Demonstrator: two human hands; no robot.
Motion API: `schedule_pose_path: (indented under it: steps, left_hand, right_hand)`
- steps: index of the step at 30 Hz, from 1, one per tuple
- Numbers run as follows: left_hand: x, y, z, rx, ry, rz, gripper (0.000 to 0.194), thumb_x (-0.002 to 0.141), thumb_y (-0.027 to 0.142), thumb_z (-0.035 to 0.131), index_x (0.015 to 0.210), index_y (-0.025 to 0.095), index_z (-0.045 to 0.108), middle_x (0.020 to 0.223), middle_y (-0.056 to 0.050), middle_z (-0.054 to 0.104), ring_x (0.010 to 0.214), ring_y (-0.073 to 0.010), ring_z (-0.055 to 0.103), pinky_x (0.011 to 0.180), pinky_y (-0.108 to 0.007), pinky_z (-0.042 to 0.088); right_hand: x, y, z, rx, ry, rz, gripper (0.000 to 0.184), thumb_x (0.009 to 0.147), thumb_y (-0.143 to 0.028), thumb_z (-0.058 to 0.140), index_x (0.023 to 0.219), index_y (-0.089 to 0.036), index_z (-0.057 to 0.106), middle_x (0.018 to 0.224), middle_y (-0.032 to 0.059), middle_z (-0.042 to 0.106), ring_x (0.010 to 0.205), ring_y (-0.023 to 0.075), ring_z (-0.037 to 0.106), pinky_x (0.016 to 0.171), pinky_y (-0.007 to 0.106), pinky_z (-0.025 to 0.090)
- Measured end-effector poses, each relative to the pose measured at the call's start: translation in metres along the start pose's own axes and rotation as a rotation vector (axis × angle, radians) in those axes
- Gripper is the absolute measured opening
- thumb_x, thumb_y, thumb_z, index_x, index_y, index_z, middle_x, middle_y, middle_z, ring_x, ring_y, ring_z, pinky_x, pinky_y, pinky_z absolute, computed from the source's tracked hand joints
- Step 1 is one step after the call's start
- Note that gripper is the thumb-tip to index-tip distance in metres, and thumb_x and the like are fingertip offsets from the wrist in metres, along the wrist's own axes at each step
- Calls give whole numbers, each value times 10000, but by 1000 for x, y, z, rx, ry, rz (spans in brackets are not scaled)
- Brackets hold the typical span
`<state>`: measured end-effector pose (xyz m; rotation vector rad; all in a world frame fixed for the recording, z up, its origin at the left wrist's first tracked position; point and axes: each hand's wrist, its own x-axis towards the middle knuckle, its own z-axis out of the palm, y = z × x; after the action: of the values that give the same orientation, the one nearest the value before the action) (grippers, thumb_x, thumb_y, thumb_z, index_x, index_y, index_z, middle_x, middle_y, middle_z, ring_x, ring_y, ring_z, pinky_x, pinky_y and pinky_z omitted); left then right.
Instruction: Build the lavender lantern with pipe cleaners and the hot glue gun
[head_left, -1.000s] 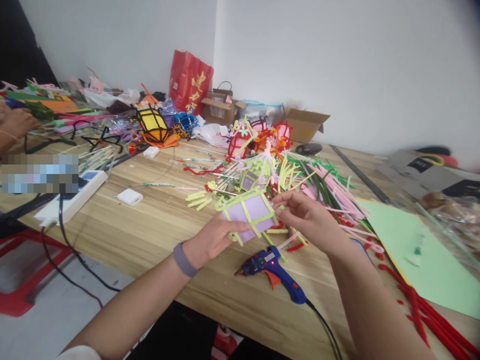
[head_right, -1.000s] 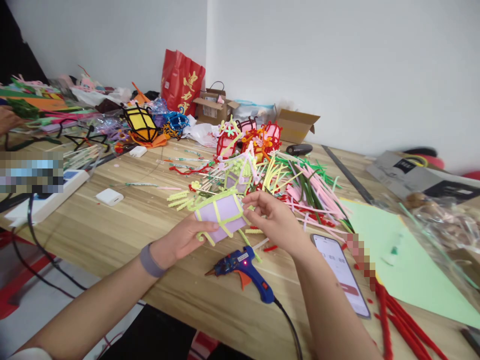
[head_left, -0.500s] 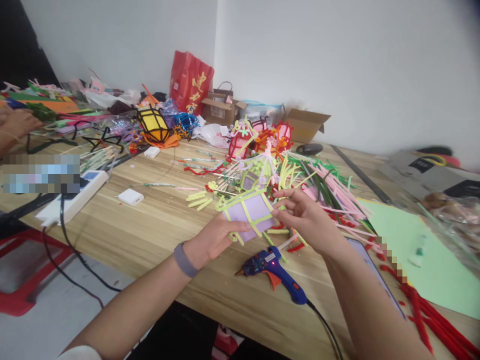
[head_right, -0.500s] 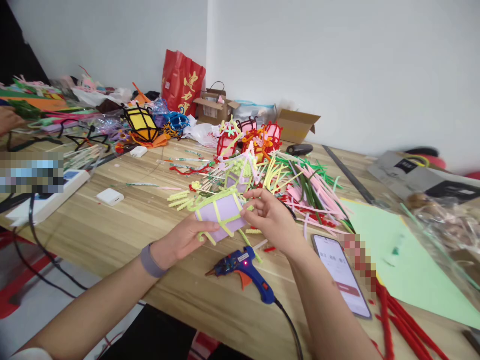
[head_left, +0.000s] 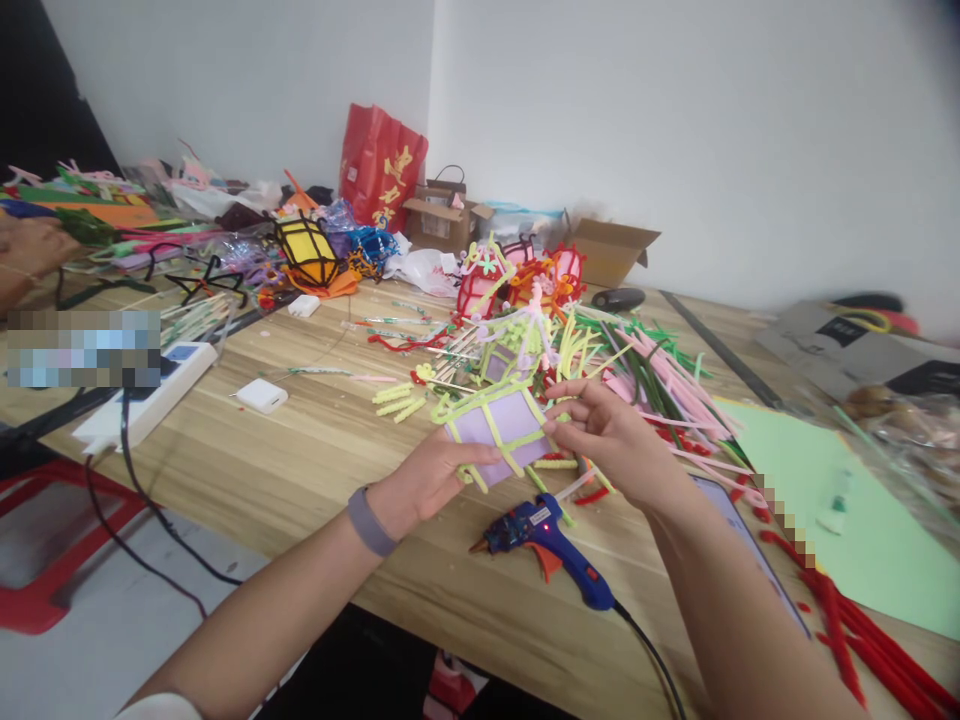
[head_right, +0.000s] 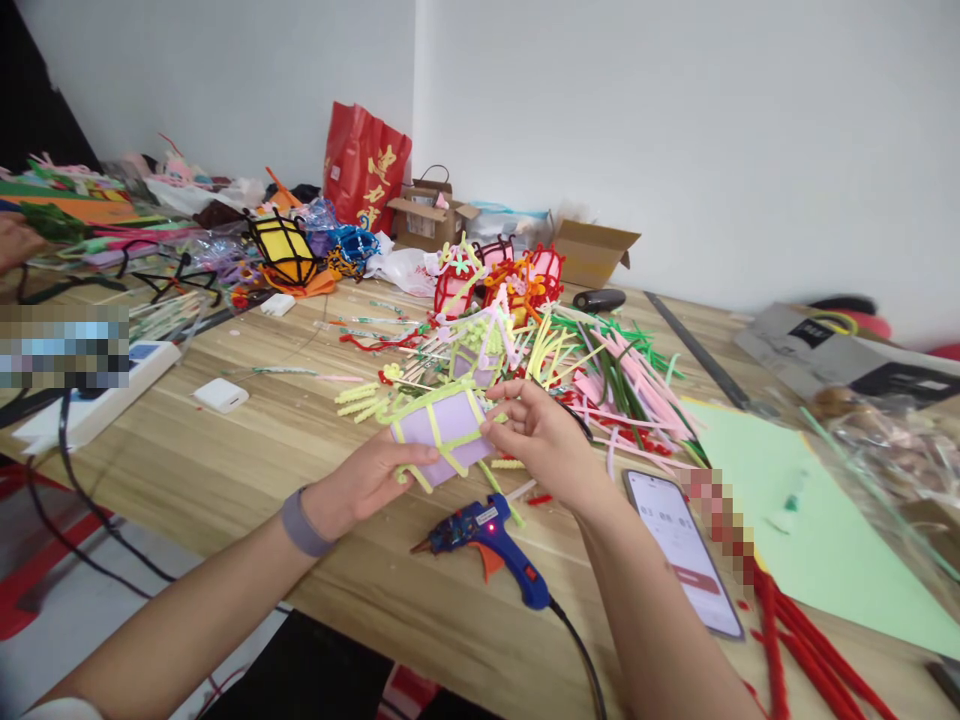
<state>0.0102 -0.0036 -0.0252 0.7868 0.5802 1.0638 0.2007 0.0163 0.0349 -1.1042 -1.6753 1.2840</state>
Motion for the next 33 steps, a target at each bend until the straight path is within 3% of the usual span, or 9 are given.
schedule_pose_path:
  steps: [7, 22, 30, 33]
  left_hand:
    - [2, -3, -1, 10, 3, 17, 494, 606, 156, 745, 1091, 236, 693, 1134, -54, 723, 1079, -280, 640, 899, -350, 478]
    - [0, -1, 0, -16, -29, -7, 484, 633, 158, 740, 1104, 249, 678, 1178, -48, 705, 1152, -288, 604, 946, -366, 460]
    - [-4, 3, 4, -71, -7, -36, 314, 706, 298, 709, 998, 182, 695, 1169, -88, 697, 1153, -295, 597, 899, -366, 500]
    - [-5, 3, 5, -50, -20, -14, 338, 693, 253, 711, 1024, 191, 691, 1158, -76, 701, 1159, -281, 596, 917, -361, 496]
  right_hand:
    - [1, -1, -2, 19, -28, 44, 404, 653, -347, 778, 947, -226, 530, 784, -19, 656, 673, 146, 653, 656, 319, 560]
    - [1, 4, 0, -35, -16, 14, 408, 686, -390, 752, 984, -215, 536, 780, -13, 634, 647, 136, 611, 600, 285, 507]
    - [3, 4, -6, -61, 16, -4, 400, 680, -407, 754, 968, -219, 549, 768, -12, 627, 648, 140, 607, 595, 291, 514]
    - [3, 3, -7, -105, 47, -26, 392, 687, -414, 741, 970, -217, 555, 753, -12, 621, 648, 146, 609, 587, 294, 512]
